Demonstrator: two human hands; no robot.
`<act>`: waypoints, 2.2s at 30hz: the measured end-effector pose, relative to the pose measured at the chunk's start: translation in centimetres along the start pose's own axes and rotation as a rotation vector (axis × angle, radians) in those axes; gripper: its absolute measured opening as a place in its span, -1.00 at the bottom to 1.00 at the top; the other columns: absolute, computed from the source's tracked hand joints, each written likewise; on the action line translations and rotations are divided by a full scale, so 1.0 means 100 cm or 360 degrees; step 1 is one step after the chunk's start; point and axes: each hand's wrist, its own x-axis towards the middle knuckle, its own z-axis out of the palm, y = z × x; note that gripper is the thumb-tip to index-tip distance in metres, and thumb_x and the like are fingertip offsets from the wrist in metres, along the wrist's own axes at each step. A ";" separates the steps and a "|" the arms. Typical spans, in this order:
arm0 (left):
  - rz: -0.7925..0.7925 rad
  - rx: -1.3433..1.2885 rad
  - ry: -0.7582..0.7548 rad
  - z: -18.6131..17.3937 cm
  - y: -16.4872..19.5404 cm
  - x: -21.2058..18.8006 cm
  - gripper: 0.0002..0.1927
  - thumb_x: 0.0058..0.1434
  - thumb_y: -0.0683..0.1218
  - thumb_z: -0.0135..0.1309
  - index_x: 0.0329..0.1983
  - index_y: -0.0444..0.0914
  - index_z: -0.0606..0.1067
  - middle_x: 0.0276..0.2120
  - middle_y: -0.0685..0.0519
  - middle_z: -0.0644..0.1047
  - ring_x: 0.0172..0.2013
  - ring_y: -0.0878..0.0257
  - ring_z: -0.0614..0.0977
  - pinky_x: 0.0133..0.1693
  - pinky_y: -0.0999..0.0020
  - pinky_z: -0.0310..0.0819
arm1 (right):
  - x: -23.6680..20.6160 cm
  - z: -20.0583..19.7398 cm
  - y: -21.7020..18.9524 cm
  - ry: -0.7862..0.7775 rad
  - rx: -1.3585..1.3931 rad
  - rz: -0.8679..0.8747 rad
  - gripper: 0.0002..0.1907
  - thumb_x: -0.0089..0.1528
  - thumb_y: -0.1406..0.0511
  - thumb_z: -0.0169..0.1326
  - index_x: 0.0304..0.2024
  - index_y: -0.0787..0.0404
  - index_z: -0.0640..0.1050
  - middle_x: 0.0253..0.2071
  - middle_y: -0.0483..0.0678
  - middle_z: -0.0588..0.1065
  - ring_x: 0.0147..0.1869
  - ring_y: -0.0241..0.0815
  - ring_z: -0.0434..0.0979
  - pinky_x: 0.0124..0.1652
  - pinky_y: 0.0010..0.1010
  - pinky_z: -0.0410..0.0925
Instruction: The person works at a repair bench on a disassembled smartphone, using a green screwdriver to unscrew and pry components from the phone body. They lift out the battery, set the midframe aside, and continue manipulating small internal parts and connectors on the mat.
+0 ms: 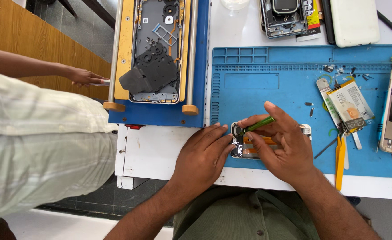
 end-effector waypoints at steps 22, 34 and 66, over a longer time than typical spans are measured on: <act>-0.0014 -0.0015 0.0016 0.000 -0.001 -0.001 -0.77 0.30 -0.14 0.21 -0.02 -0.32 0.59 0.04 -0.08 0.60 0.17 -0.01 0.59 0.19 0.08 0.50 | -0.002 0.000 0.001 -0.0025 -0.0074 -0.0073 -0.23 0.34 0.58 0.04 0.48 0.07 0.04 0.10 0.18 0.54 0.22 0.02 0.65 0.08 -0.23 0.55; 0.0028 0.0212 0.0056 0.003 0.013 0.004 -0.77 0.21 -0.22 0.19 -0.05 -0.30 0.54 -0.11 -0.07 0.58 -0.04 0.01 0.60 0.00 0.08 0.52 | -0.020 -0.014 -0.006 0.0156 0.0172 -0.0117 -0.06 0.39 0.60 -0.04 0.59 -0.15 -0.17 0.22 0.25 0.47 0.29 0.06 0.61 0.21 -0.09 0.53; -0.0479 -0.0788 -0.1049 -0.005 0.038 0.040 -0.84 0.46 -0.06 -0.09 -0.11 -0.25 0.37 -0.57 0.08 0.46 -0.54 0.28 0.49 -0.48 0.32 0.38 | -0.085 -0.032 -0.023 0.0505 -0.0539 0.0121 -0.64 0.14 0.38 0.30 0.01 0.25 0.64 -0.04 0.03 0.52 -0.08 -0.23 0.58 -0.18 -0.47 0.48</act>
